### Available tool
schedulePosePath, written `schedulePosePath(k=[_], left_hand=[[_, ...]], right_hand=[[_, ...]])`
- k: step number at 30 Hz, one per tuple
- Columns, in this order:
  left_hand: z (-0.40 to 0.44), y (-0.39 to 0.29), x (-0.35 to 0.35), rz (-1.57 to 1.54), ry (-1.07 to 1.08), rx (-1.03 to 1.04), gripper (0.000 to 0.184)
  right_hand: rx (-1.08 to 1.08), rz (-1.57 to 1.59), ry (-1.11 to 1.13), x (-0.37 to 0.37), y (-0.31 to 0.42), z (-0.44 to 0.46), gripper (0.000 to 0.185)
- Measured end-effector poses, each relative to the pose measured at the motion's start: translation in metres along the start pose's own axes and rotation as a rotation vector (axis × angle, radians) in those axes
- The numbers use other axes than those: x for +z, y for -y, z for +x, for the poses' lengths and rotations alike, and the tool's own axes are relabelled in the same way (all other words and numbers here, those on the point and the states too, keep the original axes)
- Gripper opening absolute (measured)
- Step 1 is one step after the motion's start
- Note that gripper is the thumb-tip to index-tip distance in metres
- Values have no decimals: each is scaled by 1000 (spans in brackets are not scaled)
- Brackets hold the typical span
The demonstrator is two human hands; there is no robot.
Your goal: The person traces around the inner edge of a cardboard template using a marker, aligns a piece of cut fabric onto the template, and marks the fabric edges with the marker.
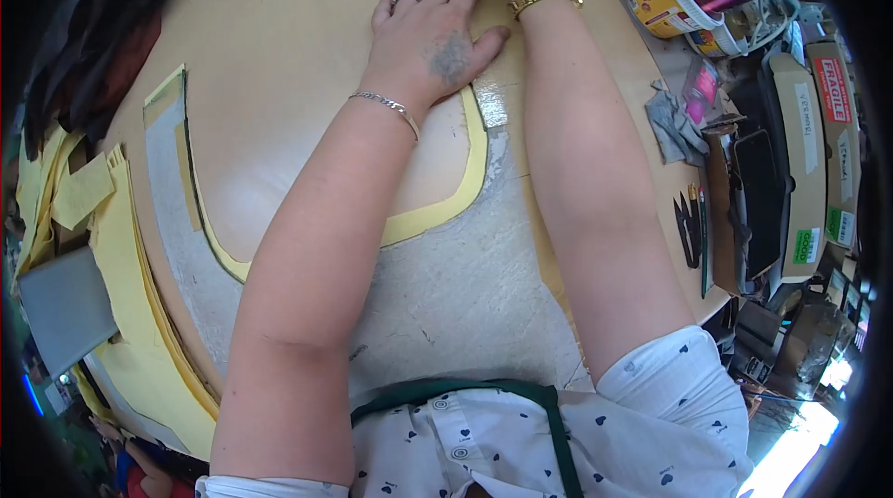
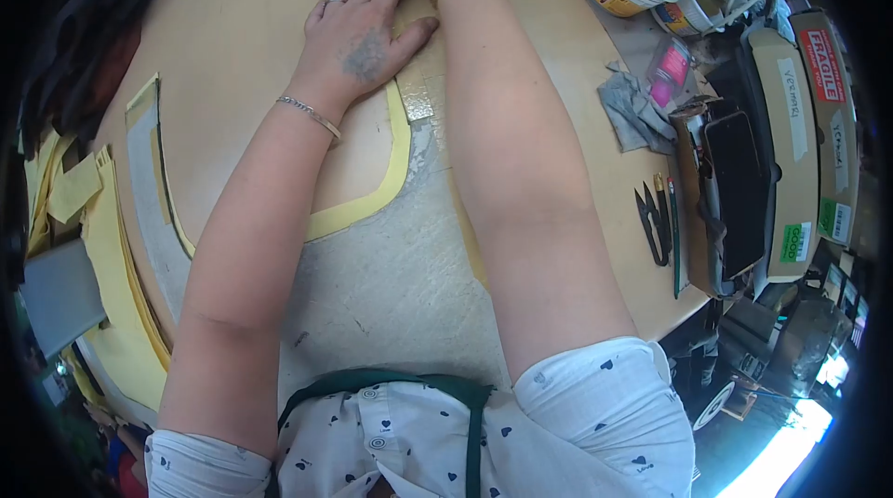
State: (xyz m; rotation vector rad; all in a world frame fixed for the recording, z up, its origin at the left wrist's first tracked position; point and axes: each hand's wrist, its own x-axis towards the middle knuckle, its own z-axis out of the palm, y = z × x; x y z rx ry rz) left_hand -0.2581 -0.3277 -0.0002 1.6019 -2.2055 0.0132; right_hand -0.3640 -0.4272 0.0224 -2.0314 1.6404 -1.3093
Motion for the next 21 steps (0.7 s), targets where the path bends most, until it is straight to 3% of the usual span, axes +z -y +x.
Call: schedulePosePath(k=[2, 5, 8, 9, 15, 18, 21], left_hand=[[2, 0, -2, 21, 4, 1, 52], [4, -2, -3, 40, 21, -14, 59], [3, -7, -10, 51, 62, -12, 67], [2, -8, -11, 42, 63, -4, 69], [6, -10, -14, 55, 136, 0, 74], [7, -11, -16, 49, 149, -8, 75], [5, -13, -17, 52, 164, -14, 75]], right_hand=[[-64, -56, -257, -9, -33, 5, 21], [164, 46, -374, -20, -51, -7, 17], [336, 446, -316, -24, -59, -19, 23], [289, 252, -331, -22, -65, -20, 23], [305, 245, -207, -34, -44, -46, 27], [210, 102, -146, -70, -12, -82, 25], [255, 13, -12, -115, 2, -141, 24]])
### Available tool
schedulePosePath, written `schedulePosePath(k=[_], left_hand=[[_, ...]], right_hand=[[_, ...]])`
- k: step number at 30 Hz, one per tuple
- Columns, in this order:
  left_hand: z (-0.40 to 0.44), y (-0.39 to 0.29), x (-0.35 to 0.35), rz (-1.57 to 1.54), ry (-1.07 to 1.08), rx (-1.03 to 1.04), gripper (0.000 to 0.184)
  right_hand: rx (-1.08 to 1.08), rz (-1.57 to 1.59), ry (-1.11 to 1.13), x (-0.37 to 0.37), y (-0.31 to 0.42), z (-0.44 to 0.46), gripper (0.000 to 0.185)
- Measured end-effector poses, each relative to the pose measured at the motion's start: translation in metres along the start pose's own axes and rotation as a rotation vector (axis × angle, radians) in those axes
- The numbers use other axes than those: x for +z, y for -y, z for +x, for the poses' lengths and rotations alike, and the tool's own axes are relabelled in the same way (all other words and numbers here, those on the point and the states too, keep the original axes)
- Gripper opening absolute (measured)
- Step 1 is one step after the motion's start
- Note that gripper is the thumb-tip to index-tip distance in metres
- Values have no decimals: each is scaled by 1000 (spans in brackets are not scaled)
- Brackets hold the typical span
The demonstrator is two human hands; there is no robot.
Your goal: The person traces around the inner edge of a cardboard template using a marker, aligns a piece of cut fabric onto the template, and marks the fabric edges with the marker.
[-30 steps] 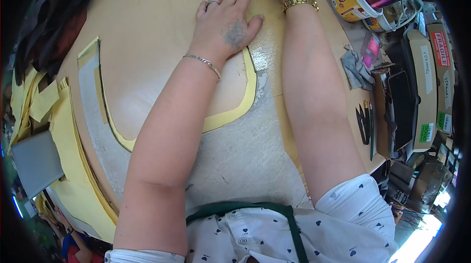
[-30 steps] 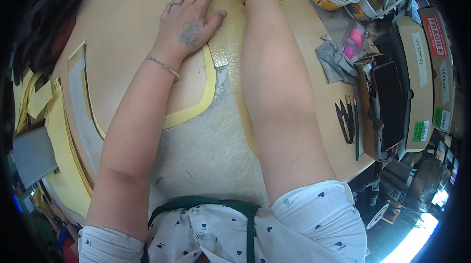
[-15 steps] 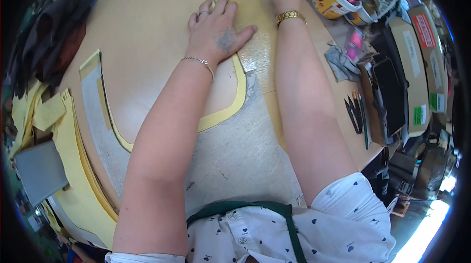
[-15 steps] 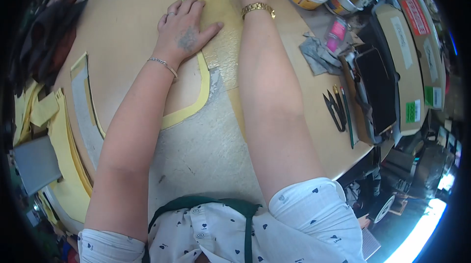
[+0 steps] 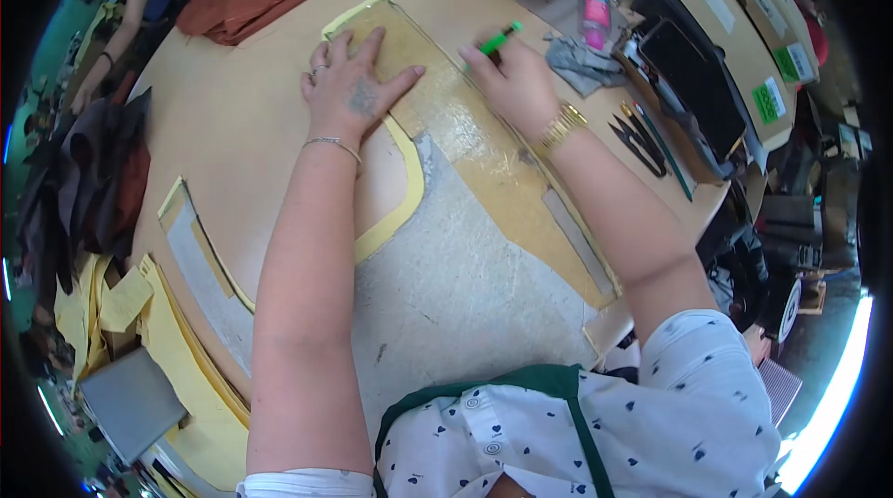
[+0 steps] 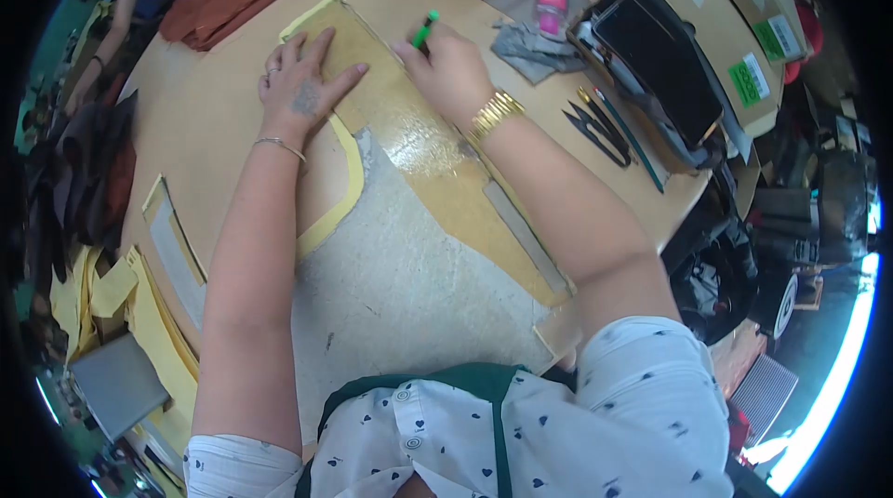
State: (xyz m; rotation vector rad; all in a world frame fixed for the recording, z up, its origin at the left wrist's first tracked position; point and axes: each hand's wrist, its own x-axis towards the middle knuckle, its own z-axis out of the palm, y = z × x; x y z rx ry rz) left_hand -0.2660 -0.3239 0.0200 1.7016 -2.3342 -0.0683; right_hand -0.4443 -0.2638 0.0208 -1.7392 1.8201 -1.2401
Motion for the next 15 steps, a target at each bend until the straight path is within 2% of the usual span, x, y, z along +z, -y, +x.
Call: schedulePosePath(k=[5, 9, 12, 15], left_hand=[[2, -1, 4, -5, 14, 0, 74], [3, 0, 1, 17, 33, -2, 74], [2, -3, -2, 24, 51, 0, 73], [2, -2, 0, 19, 32, 10, 73]], right_hand=[[75, 86, 113, -41, 4, -46, 24], [97, 16, 122, 5, 1, 20, 25], [-31, 44, -29, 46, 1, 71, 27], [-48, 21, -28, 51, 3, 79, 26]])
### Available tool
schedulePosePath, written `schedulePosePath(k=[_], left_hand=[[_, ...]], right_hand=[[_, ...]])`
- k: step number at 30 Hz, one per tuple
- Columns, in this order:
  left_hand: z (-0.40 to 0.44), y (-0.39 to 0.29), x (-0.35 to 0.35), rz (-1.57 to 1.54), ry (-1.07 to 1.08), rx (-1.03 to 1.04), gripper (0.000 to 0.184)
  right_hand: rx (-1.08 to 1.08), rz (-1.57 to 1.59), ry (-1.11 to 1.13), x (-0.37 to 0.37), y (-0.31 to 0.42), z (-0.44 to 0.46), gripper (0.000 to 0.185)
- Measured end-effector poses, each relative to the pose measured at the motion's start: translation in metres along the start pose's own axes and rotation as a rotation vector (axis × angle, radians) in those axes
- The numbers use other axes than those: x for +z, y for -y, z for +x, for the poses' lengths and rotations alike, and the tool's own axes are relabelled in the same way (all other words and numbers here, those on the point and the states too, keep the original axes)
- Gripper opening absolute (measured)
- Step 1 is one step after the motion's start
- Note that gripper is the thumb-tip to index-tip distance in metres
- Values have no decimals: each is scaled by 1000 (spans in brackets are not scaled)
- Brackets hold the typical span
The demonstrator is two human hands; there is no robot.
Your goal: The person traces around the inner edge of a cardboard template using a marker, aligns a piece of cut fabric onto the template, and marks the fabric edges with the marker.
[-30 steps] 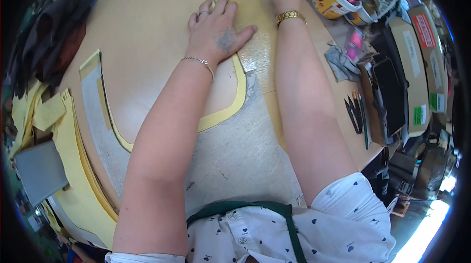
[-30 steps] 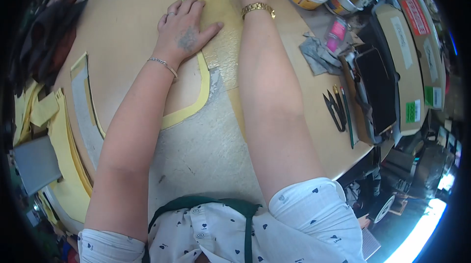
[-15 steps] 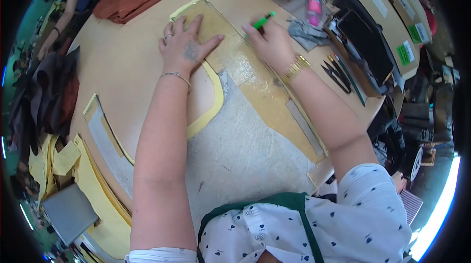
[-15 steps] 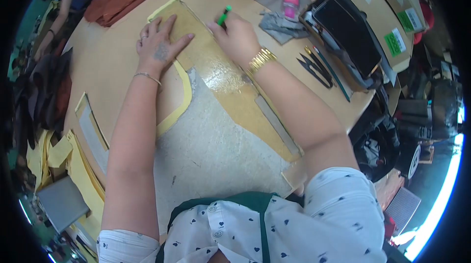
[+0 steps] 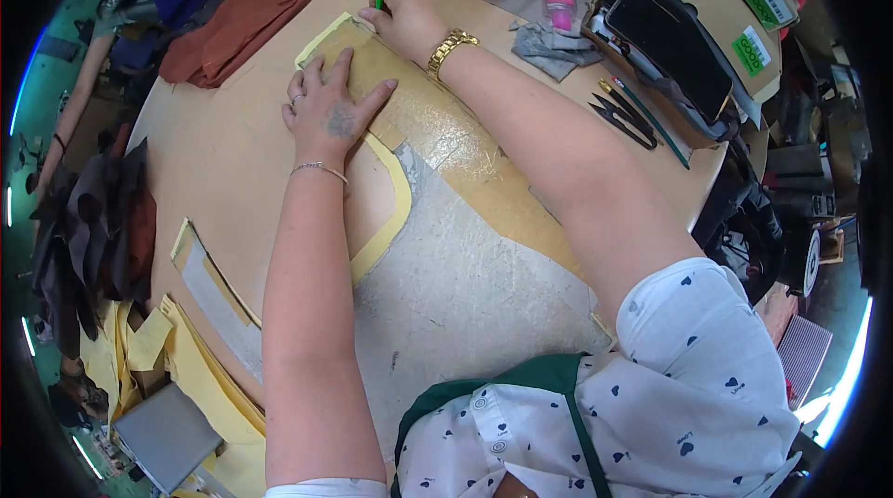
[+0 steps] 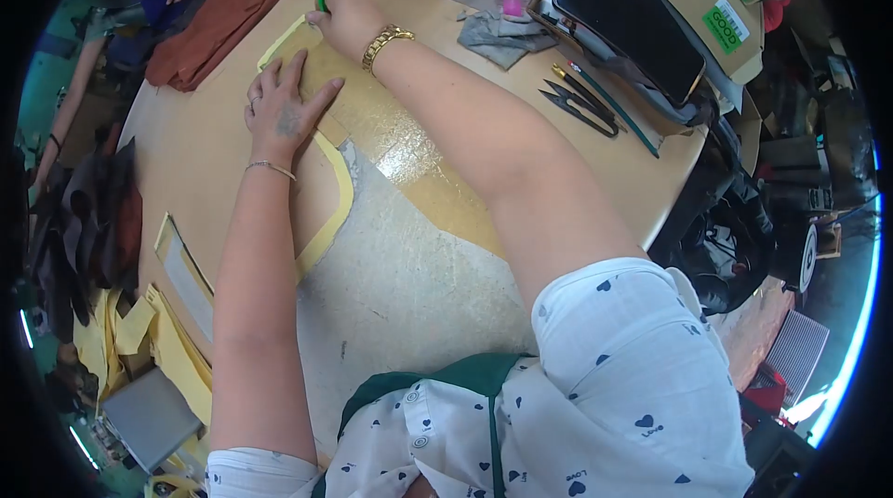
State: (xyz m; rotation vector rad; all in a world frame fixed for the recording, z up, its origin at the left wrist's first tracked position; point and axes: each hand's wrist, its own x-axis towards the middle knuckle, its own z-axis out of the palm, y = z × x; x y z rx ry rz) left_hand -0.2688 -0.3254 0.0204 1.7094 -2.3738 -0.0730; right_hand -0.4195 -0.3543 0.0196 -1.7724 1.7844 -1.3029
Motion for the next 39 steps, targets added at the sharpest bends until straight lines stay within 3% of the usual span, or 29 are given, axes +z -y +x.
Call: schedulePosePath(k=[3, 6, 8, 14, 18, 20, 22, 24, 26, 28, 30, 39], left_hand=[[-1, 1, 3, 8, -21, 4, 73], [0, 2, 6, 4, -24, 10, 73], [1, 1, 4, 7, -16, 5, 74], [1, -6, -1, 49, 54, -33, 76], [0, 1, 6, 15, 32, -8, 75], [1, 5, 4, 0, 12, -9, 75], [-4, 1, -3, -6, 14, -19, 74], [-4, -2, -6, -28, 26, -19, 74], [-2, -1, -5, -23, 21, -22, 74], [-1, 0, -2, -19, 12, -13, 74], [-1, 1, 0, -12, -12, 0, 75], [-1, 1, 2, -23, -31, 12, 75]], right_hand=[[38, -84, 64, -30, 8, -39, 26], [14, -233, 219, -100, 29, -131, 21], [-42, -288, 169, -143, 35, -206, 16], [183, -308, 236, -226, 66, -317, 14], [244, -180, 42, -206, 62, -272, 13], [201, 31, -29, -169, 40, -226, 16], [353, 441, -55, -119, 18, -167, 19], [347, 569, -14, -73, 0, -109, 23], [268, 556, -49, -29, -13, -62, 23], [145, 260, -103, -12, -11, -28, 24], [148, 257, -174, 9, -23, -5, 25], [109, 240, -112, 24, -24, 10, 30]])
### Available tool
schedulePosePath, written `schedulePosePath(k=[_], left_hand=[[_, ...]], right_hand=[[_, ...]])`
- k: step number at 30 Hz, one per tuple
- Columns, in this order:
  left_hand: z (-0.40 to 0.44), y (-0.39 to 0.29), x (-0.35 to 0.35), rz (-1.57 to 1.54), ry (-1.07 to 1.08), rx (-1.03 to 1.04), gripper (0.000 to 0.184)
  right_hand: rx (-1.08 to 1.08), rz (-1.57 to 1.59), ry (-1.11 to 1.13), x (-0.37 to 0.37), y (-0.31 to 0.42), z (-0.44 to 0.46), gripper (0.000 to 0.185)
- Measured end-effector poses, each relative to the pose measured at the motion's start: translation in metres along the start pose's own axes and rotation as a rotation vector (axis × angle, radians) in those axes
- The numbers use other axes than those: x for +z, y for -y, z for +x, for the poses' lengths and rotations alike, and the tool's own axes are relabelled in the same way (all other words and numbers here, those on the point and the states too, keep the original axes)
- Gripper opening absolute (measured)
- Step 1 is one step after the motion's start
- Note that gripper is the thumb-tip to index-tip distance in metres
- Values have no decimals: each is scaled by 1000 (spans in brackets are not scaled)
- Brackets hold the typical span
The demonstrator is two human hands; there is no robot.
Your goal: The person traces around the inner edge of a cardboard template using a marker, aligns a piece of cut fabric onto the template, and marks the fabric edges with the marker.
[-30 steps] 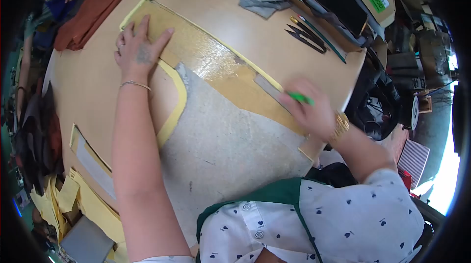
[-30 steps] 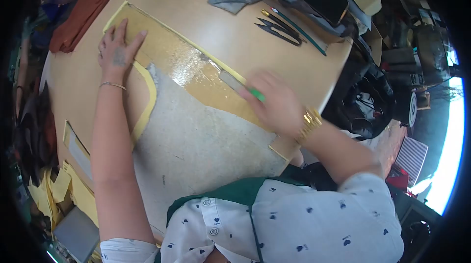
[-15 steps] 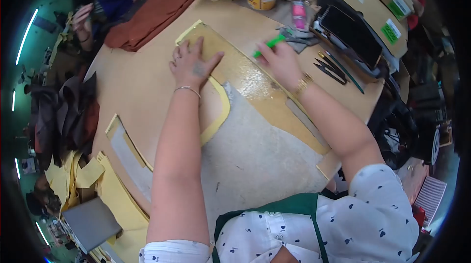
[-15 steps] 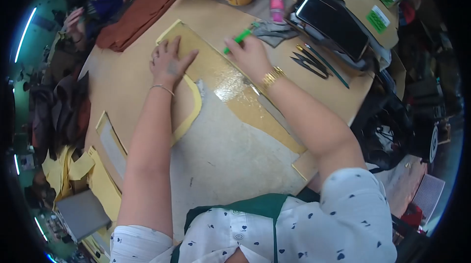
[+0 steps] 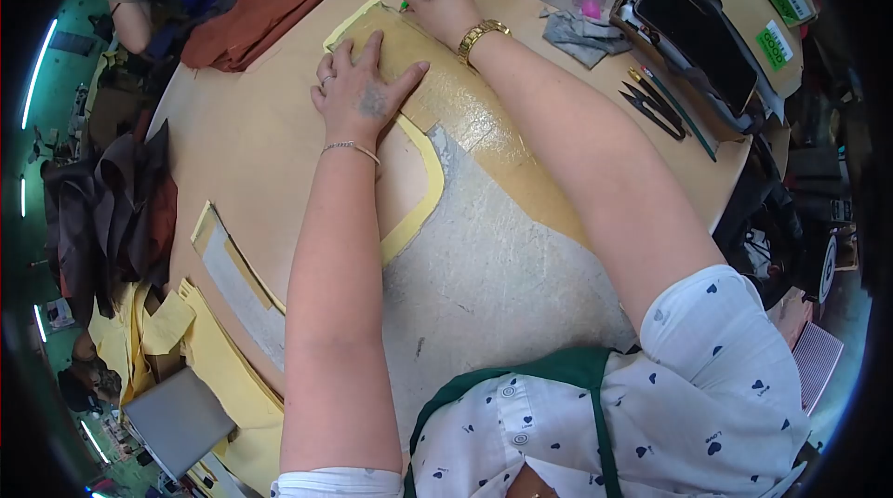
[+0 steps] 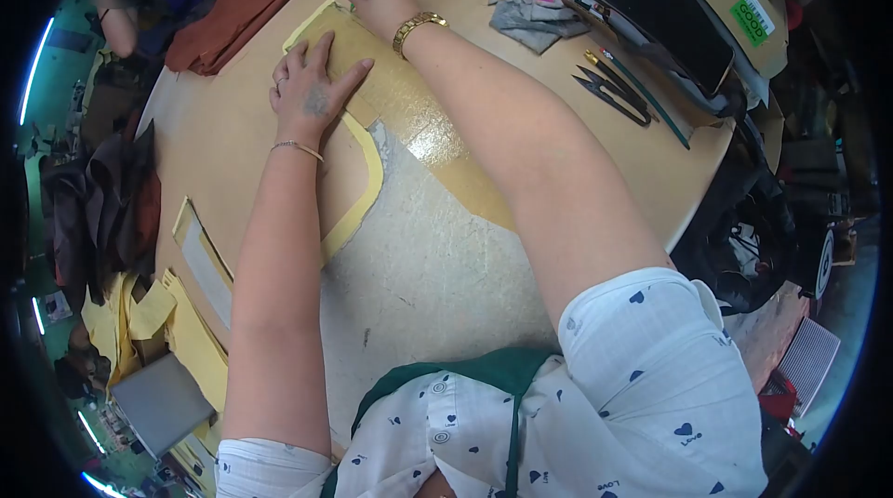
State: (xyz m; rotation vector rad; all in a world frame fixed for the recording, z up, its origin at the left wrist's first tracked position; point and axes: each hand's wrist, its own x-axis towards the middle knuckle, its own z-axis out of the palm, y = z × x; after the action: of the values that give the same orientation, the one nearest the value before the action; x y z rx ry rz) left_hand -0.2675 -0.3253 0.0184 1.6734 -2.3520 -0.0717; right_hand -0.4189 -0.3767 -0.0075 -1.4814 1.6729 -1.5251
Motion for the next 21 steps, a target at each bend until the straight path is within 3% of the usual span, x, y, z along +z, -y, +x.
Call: schedulePosePath(k=[3, 9, 12, 14, 17, 20, 21], left_hand=[[0, 0, 1, 6, -4, -1, 75], [-1, -1, 1, 7, 7, -8, 76], [0, -1, 2, 30, 52, -32, 78], [3, -2, -2, 87, 98, -46, 78], [29, 54, 36, -592, 106, -9, 68], [-33, 68, -4, -1443, 165, -135, 57], [-70, 61, -34, -1488, 150, -282, 54]], right_hand=[[-55, -331, 94, -39, 33, -39, 27], [21, -530, 304, -204, 86, -239, 14], [144, -602, 242, -269, 114, -320, 10], [161, -477, 97, -278, 127, -341, 10], [156, -445, 35, -287, 142, -341, 10], [139, -402, 23, -277, 136, -326, 13], [124, -360, 35, -273, 131, -318, 14]])
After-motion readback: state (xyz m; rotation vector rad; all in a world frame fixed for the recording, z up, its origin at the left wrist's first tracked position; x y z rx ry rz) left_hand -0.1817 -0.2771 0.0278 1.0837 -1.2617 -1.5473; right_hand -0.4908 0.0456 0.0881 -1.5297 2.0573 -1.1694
